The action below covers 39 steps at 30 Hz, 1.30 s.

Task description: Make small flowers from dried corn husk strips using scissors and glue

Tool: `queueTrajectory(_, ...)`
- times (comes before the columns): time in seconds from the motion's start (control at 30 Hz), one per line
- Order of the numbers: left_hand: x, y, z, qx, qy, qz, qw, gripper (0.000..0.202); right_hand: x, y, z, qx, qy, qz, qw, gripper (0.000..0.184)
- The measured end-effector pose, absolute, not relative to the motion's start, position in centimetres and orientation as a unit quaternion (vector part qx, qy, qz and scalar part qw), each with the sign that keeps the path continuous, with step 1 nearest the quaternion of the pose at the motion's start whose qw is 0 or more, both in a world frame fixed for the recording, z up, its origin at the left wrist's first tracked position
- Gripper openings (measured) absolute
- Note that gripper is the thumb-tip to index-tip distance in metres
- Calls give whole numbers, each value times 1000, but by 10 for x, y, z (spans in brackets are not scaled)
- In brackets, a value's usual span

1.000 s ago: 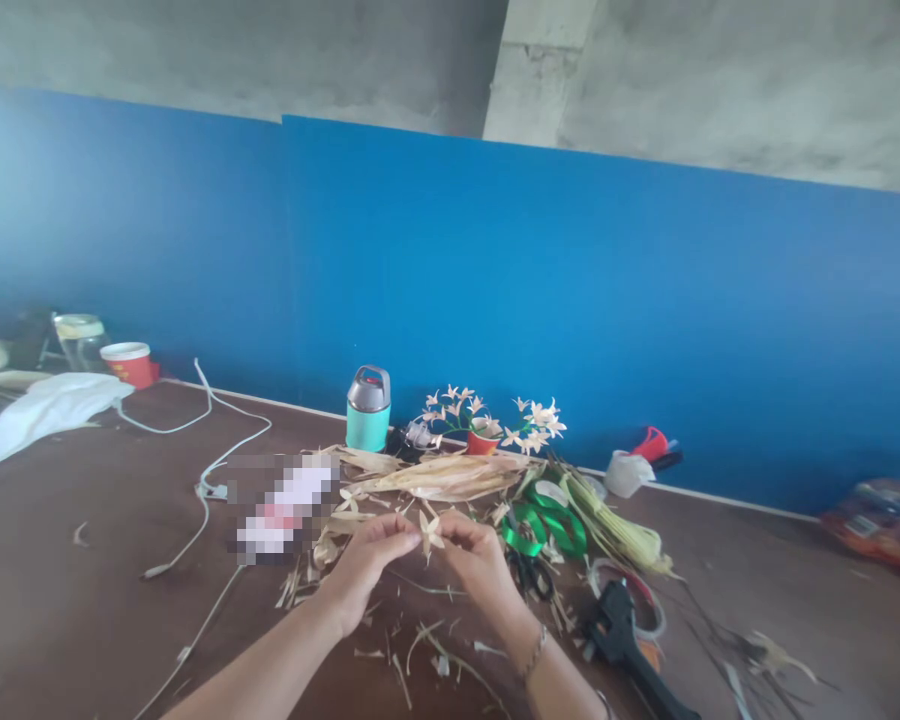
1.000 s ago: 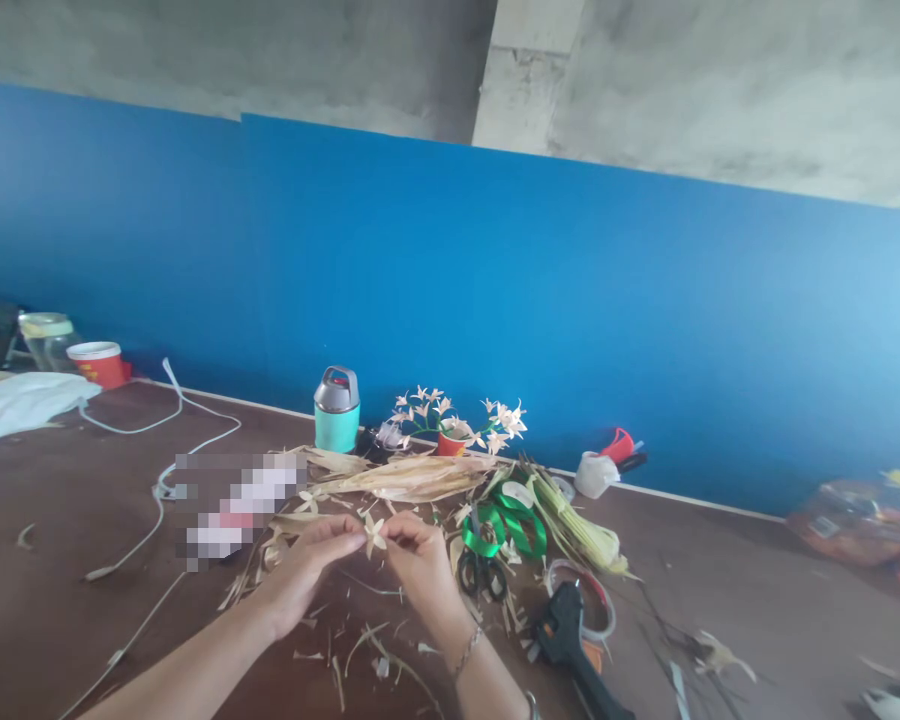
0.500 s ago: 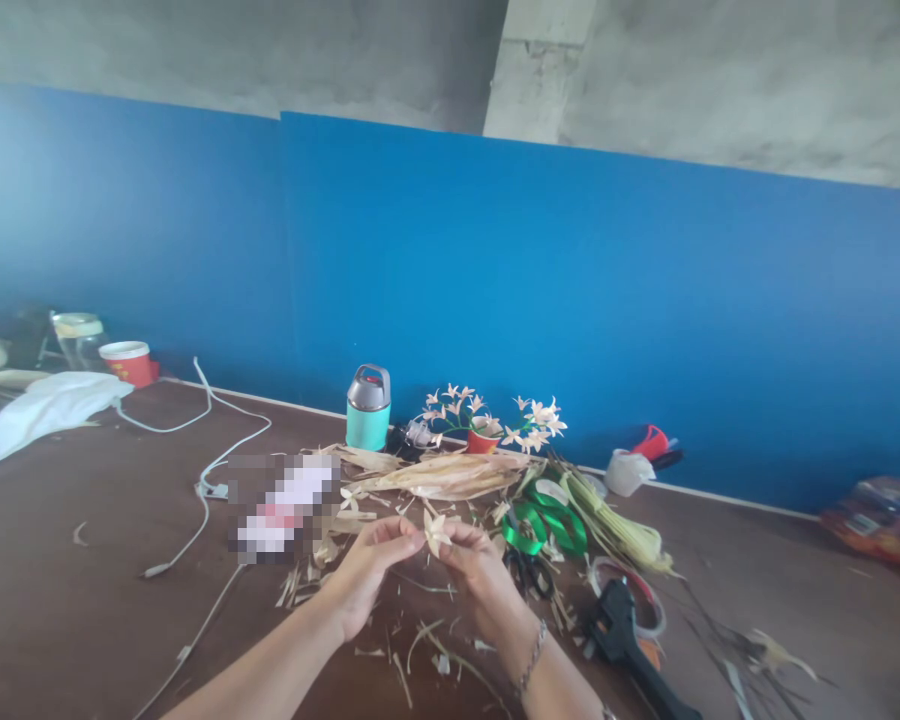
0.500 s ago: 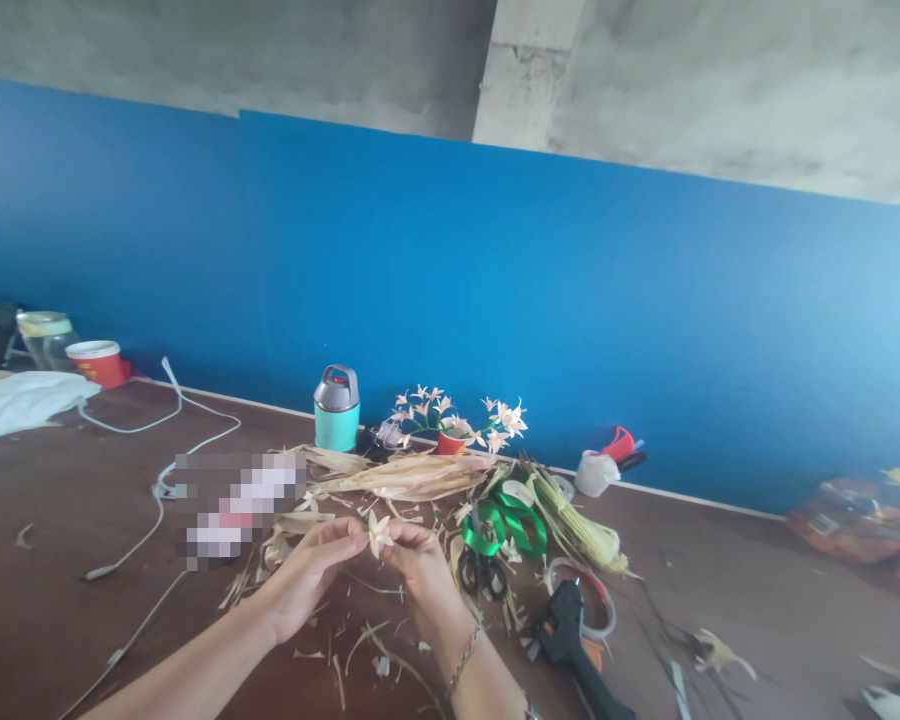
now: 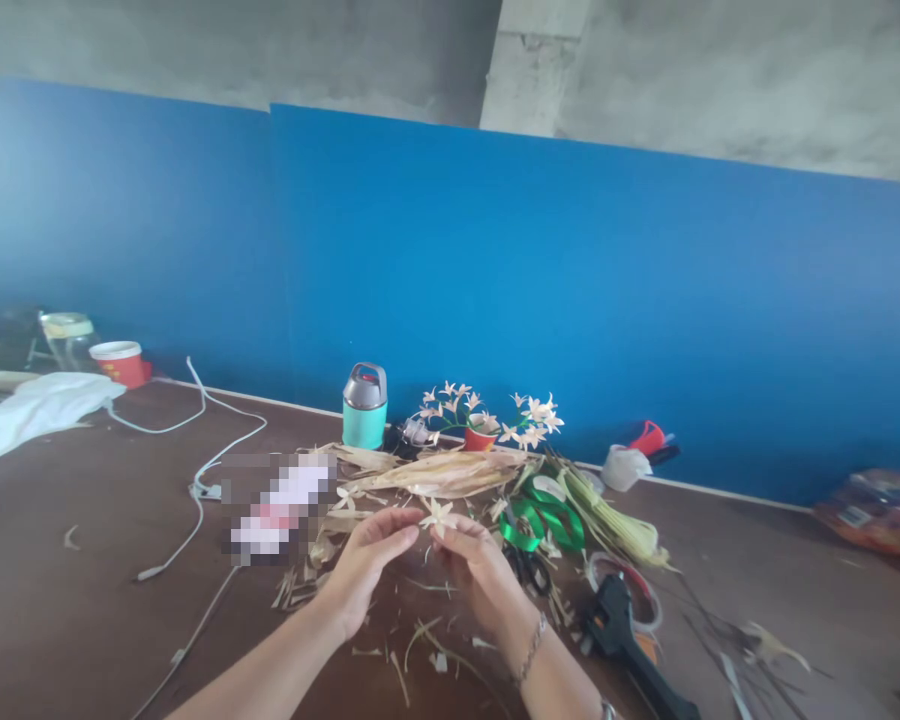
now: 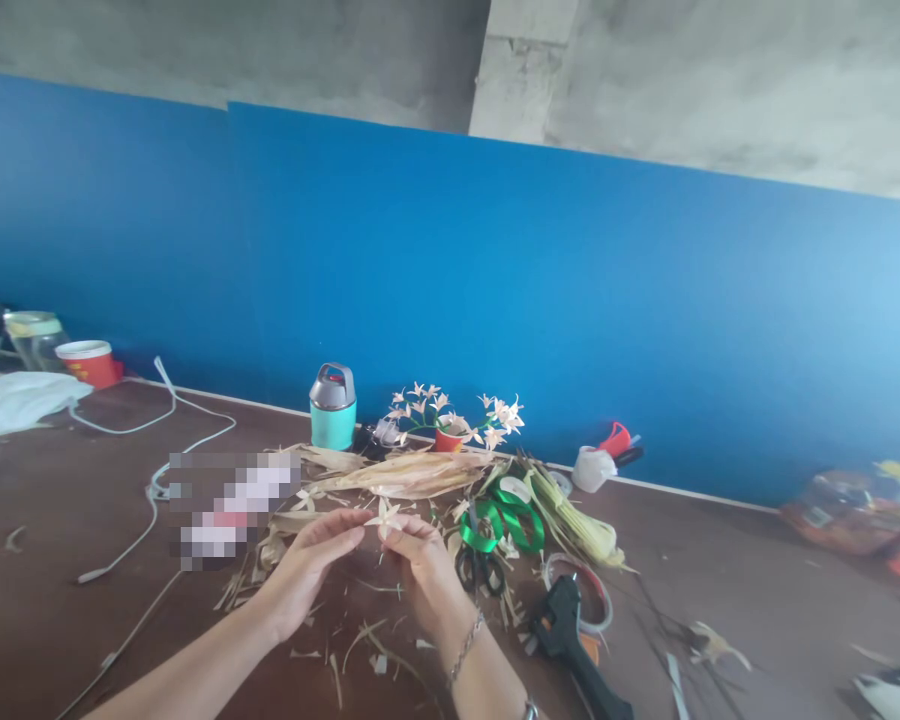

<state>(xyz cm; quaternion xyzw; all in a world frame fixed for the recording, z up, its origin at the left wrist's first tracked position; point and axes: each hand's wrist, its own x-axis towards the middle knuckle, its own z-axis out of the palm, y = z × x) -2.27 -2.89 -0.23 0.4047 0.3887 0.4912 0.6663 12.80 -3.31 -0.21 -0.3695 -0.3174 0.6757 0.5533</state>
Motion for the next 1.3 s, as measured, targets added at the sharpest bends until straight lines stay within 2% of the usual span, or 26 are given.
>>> queueTrajectory(0.1,-22,-31,0,433,371,474,671,29,125,-35,-1,-366,-322,686,540,17)
queueTrajectory(0.3,-21,-29,-4,453,369,460,669,23,126,-28,-9,-349,-366,681,530,38)
queueTrajectory(0.4,-21,-30,-5,452,368,454,674,21,128,-24,-14,-351,-364,688,521,43)
queueTrajectory(0.6,-21,-30,-3,464,348,467,667,20,128,-26,-15,-349,-383,699,493,41)
queueTrajectory(0.87,-21,-29,-3,494,327,463,659,21,126,-26,-14,-351,-384,685,510,40)
queueTrajectory(1.07,-21,-29,0,527,327,490,613,18,125,-29,-10,-343,-391,684,511,41)
queueTrajectory(1.3,-20,-31,2,491,323,492,642,21,125,-30,-7,-325,-408,688,506,37)
